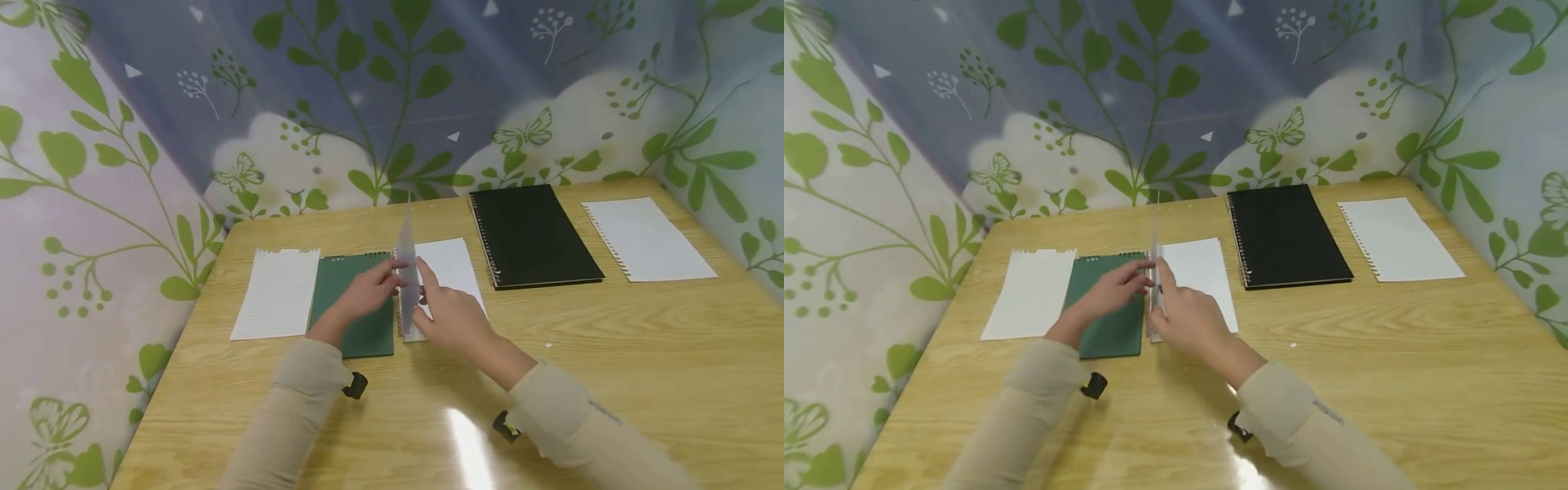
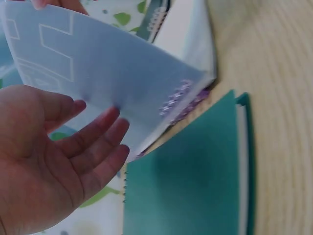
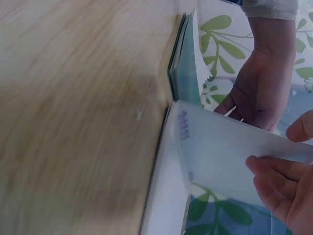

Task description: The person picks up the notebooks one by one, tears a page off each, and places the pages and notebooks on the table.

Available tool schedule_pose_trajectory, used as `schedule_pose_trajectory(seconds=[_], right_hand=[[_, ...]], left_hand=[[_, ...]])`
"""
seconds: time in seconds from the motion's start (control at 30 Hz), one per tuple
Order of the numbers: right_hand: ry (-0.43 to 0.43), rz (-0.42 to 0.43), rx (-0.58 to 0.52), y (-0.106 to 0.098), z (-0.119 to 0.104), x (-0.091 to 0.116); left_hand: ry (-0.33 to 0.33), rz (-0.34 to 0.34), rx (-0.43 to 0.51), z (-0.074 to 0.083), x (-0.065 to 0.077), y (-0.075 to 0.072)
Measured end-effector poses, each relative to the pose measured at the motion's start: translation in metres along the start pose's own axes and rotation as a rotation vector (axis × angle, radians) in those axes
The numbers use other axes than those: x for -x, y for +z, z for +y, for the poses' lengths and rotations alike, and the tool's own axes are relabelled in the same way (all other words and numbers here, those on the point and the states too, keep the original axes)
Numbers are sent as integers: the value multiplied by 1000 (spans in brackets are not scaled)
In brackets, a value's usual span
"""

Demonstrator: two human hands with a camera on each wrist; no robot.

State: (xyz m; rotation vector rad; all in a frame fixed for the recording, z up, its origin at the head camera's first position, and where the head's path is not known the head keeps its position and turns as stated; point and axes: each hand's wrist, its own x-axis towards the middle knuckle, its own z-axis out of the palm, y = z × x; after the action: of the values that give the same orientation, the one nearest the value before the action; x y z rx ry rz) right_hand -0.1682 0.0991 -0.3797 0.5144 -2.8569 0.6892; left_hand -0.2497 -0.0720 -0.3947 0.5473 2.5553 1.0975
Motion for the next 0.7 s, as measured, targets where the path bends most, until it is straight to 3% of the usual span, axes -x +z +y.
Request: schedule_pose_trajectory(seconds=[0.17,0.27,0.4,0.47,0.7], right_hand=[[34,50,-28,1,13,8],[74,55,-107,0,21,12],[162,34,-265,-4,33,17],[201,12,-289,-5,40,19],[321,-180,-92,0,67,26]], left_hand=[[71,-16,-120,-4,-8,12],[114,-32,-221,-7,-13,18],[112,-84,-323,-10,-17,28],[90,-116,-354,-10,-18,31],[-20,-198,-518,-1,-19,39]])
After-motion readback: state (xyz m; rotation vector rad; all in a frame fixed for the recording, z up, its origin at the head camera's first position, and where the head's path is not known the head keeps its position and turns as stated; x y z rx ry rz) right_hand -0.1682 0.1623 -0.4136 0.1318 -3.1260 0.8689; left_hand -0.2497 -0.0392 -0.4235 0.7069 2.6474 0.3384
